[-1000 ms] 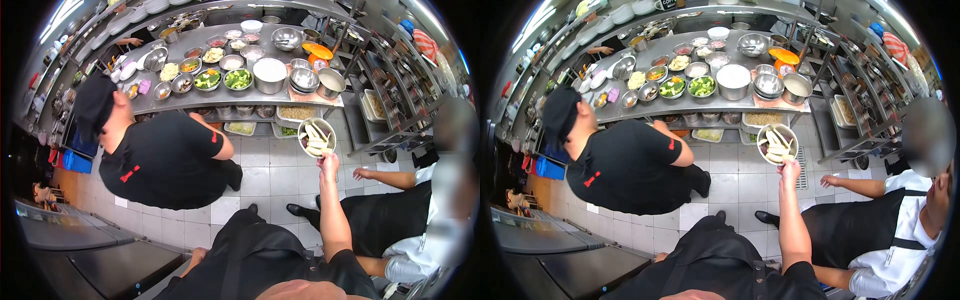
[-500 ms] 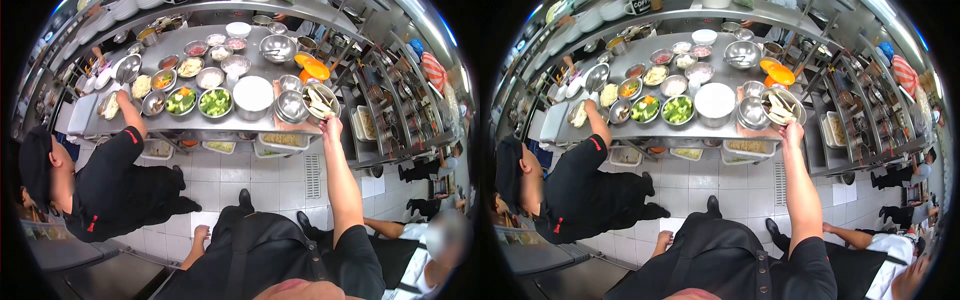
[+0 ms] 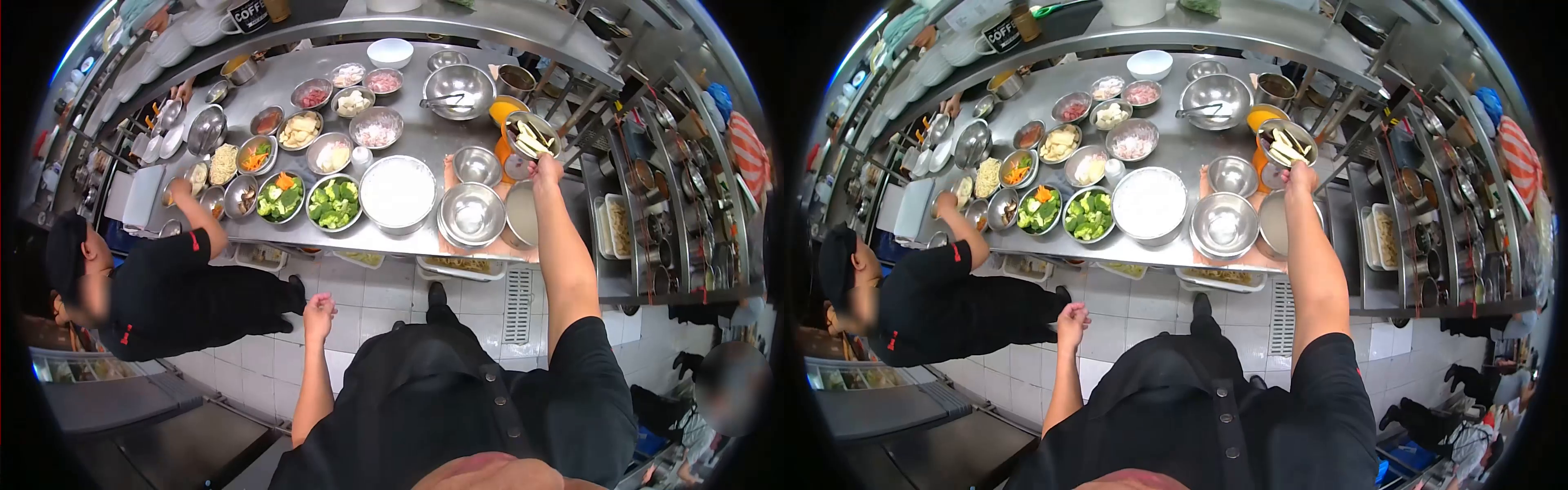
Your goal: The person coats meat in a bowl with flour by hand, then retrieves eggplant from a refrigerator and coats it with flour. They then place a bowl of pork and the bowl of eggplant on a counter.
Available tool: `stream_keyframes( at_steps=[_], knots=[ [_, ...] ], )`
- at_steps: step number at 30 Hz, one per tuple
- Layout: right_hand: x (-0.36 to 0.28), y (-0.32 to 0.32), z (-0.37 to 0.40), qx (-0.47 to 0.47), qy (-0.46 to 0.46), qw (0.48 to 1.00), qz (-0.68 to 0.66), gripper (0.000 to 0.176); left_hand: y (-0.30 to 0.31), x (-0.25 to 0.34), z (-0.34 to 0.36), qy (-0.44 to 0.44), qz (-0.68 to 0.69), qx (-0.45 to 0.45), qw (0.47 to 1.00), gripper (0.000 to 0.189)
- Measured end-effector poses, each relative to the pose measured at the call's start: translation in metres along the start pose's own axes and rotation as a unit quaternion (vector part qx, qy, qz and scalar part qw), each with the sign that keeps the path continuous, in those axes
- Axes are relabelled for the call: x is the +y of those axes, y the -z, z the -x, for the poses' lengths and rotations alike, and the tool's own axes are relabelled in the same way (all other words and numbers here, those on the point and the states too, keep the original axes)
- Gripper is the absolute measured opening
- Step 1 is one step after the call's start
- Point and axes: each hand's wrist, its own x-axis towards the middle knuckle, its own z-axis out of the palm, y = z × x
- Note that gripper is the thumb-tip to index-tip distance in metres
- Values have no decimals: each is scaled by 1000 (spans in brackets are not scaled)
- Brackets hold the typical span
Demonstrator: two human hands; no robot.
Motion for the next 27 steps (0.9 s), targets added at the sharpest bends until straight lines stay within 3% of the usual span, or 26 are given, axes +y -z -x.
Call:
stream_keyframes(
  at_steps=[4,6,9,12,16,18,20,27],
  knots=[
    [12,6,-34,-58,-7,997,-44,18,-40,91,-32,-46,5,24,999,28],
    [16,25,-44,-104,-9,993,-45,16,-65,139,-58,-112,-36,43,992,33],
    [-6,53,-22,-157,-68,985,-27,18,-99,183,-124,-182,-99,77,975,54],
    [-17,82,-15,-132,-54,989,-40,18,-133,216,-186,-223,-170,118,953,82],
    [-30,107,-17,-148,-11,988,-30,17,-163,241,-246,-192,-251,107,943,99],
    [-34,110,-20,-136,-3,991,-21,16,-176,247,-261,-170,-283,120,936,97],
    [-38,110,-27,-125,5,992,-10,16,-180,248,-273,-185,-237,71,951,70],
    [-37,79,-42,-125,17,992,8,21,-194,226,-296,-204,-138,106,963,57]
  ],
)
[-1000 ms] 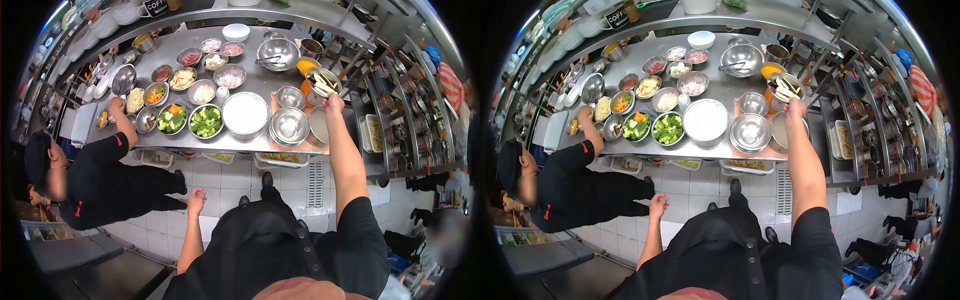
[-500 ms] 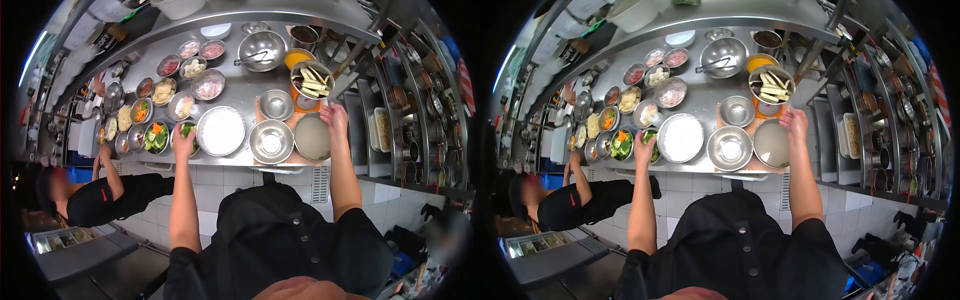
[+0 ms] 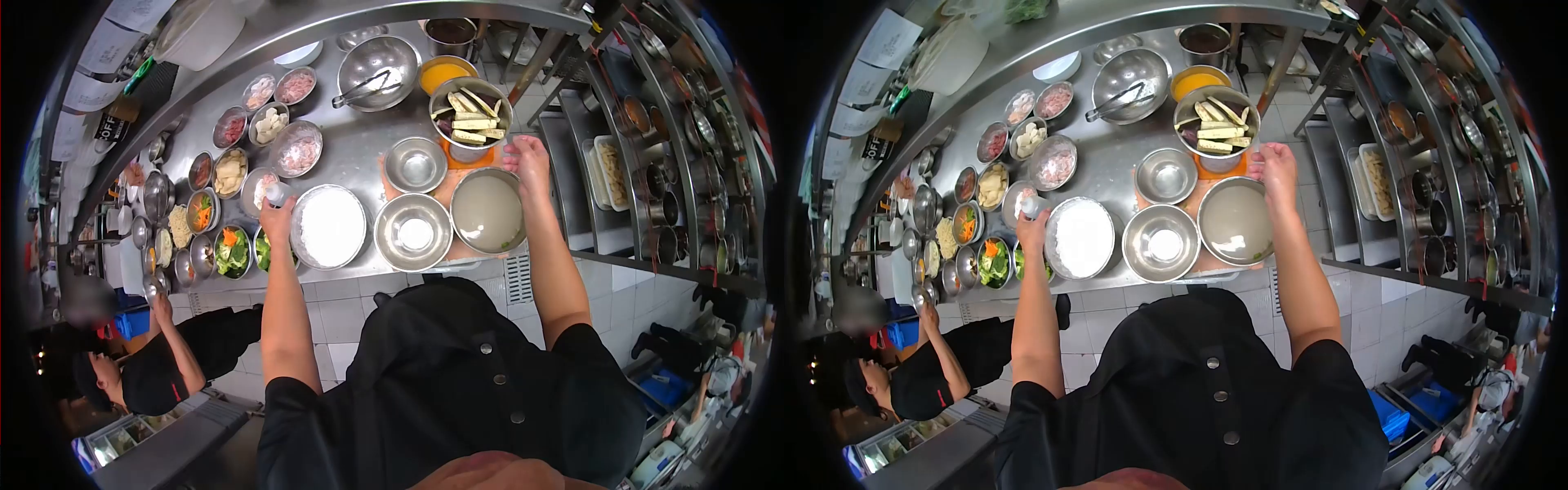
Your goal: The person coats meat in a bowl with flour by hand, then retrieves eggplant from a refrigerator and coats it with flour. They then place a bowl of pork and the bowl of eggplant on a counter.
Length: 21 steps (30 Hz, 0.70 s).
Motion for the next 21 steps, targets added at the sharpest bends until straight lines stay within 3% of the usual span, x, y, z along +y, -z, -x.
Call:
stream_keyframes(
  at_steps=[2,4,5,7,9,11,13,15,17,21],
  knots=[
    [7,-13,-10,-2,13,998,55,20,1,21,9,0,-7,41,999,55],
    [13,-24,-21,-5,6,999,41,19,0,48,14,-76,-57,225,970,53],
    [13,-28,-26,0,-2,1000,30,18,1,68,15,-73,-55,232,969,53],
    [12,-38,-33,-1,17,999,40,18,11,124,17,-260,-40,217,940,55],
    [16,-47,-37,-4,32,998,48,17,23,194,19,-396,-117,139,900,58],
    [17,-52,-44,10,39,996,81,16,28,259,23,-468,-205,34,859,62],
    [12,-53,-49,-2,44,994,104,16,15,294,23,-475,-283,-44,832,67],
    [15,-52,-57,-37,-13,996,79,16,-4,317,26,-492,-327,-116,798,57],
    [8,-60,-48,-61,-20,995,74,15,-37,322,26,-550,-383,-82,738,39],
    [2,-77,-24,-52,19,996,76,12,-59,361,42,-570,-450,-112,679,27]
  ],
)
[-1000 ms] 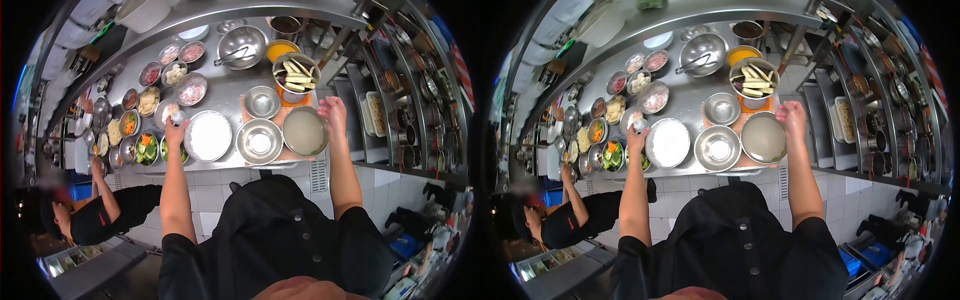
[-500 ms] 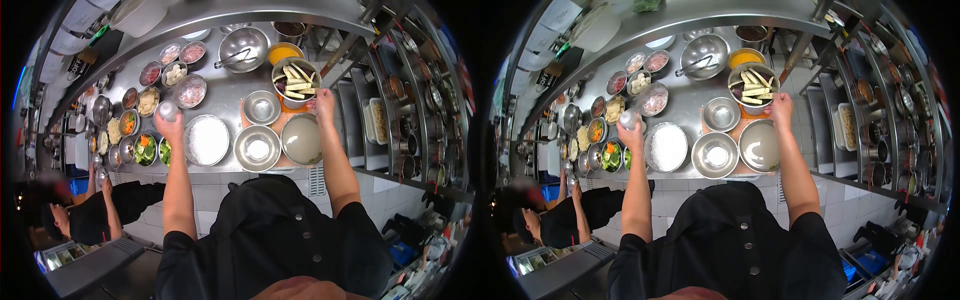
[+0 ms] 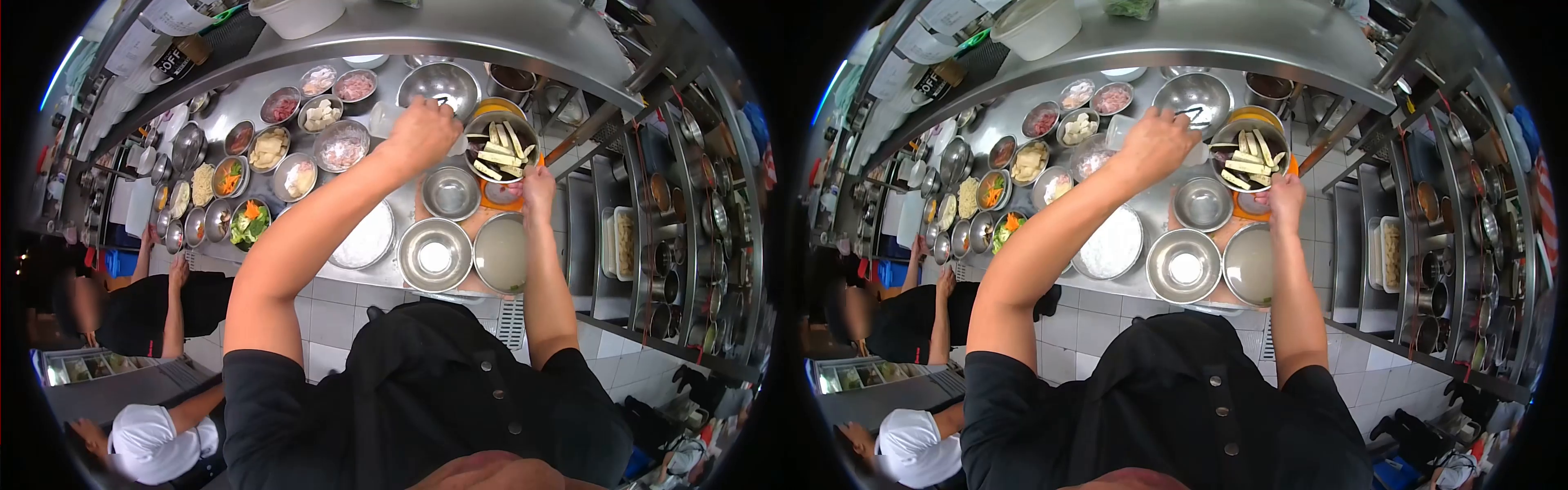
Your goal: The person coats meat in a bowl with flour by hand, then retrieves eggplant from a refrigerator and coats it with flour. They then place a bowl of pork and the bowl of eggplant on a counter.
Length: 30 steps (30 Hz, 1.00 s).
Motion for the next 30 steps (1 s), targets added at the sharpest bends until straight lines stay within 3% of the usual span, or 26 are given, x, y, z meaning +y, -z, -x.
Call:
stream_keyframes(
  at_steps=[6,10,13,15,20,22,23,24,26,28,30],
  knots=[
    [-14,-41,54,-26,38,998,-36,16,19,-14,0,34,-69,-54,996,20],
    [1,-83,86,-85,17,994,-62,14,32,6,27,-12,-32,-97,995,16],
    [14,-109,102,-114,14,993,-34,12,29,-15,46,1,-20,-98,995,17],
    [14,-119,114,-126,0,992,-22,12,14,-46,61,90,17,-131,987,17],
    [24,-136,128,-133,-4,991,-14,15,5,-47,116,64,12,-201,977,18],
    [31,-144,134,-120,10,993,-6,15,3,-54,132,82,83,-202,972,23],
    [32,-147,137,-121,15,992,-14,15,5,-65,140,118,129,-191,966,40],
    [32,-149,140,-126,15,992,-10,15,-1,-76,152,123,131,-192,965,40],
    [28,-150,148,-122,5,992,-29,16,-24,-97,181,200,287,-28,937,62],
    [24,-149,154,-122,16,992,-18,16,-54,-111,206,235,344,23,909,69],
    [21,-148,160,-114,17,993,-21,17,-88,-118,226,375,482,35,791,68]
  ],
)
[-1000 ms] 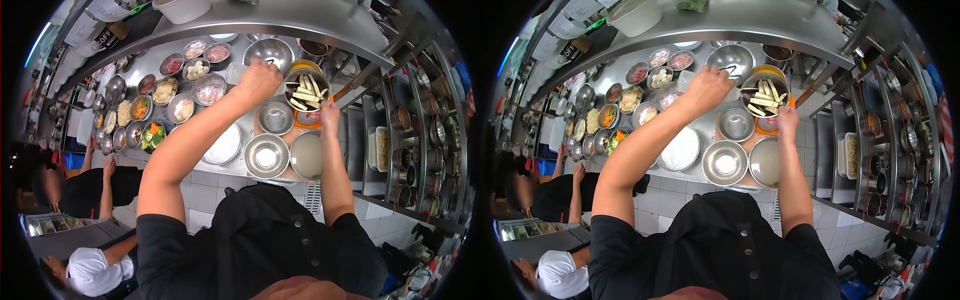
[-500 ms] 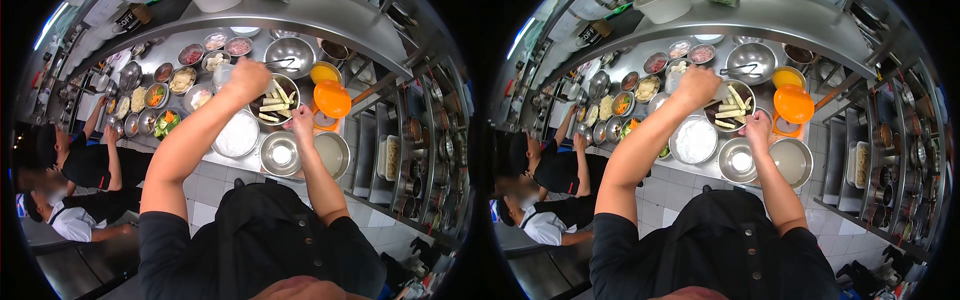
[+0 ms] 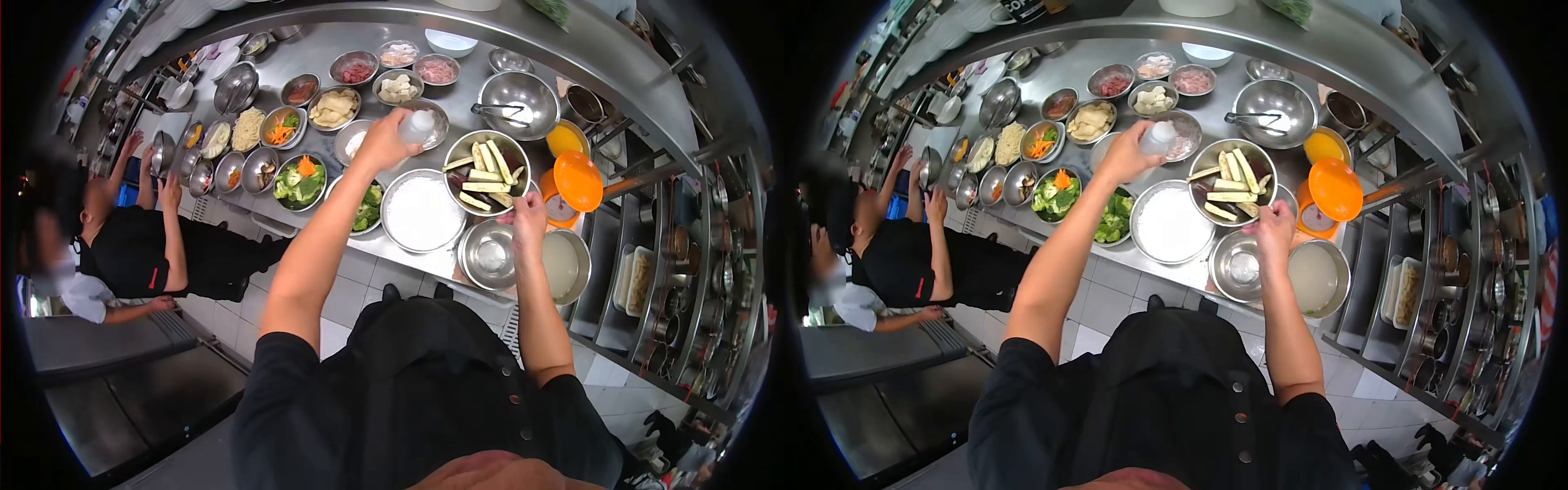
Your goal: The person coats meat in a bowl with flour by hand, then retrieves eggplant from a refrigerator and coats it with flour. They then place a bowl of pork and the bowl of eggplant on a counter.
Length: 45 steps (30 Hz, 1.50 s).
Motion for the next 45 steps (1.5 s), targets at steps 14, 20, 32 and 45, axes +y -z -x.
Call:
stream_keyframes(
  at_steps=[14,20,32,45],
  knots=[
    [12,-47,34,-167,-84,982,-24,9,-15,-43,114,204,353,-53,912,38],
    [12,-104,54,-93,237,930,265,15,-9,-44,172,260,414,60,870,13],
    [33,-165,57,-130,288,886,340,14,-6,-43,193,230,394,147,878,11],
    [-49,33,47,57,192,856,477,16,18,-69,216,255,511,152,807,20]
  ],
)
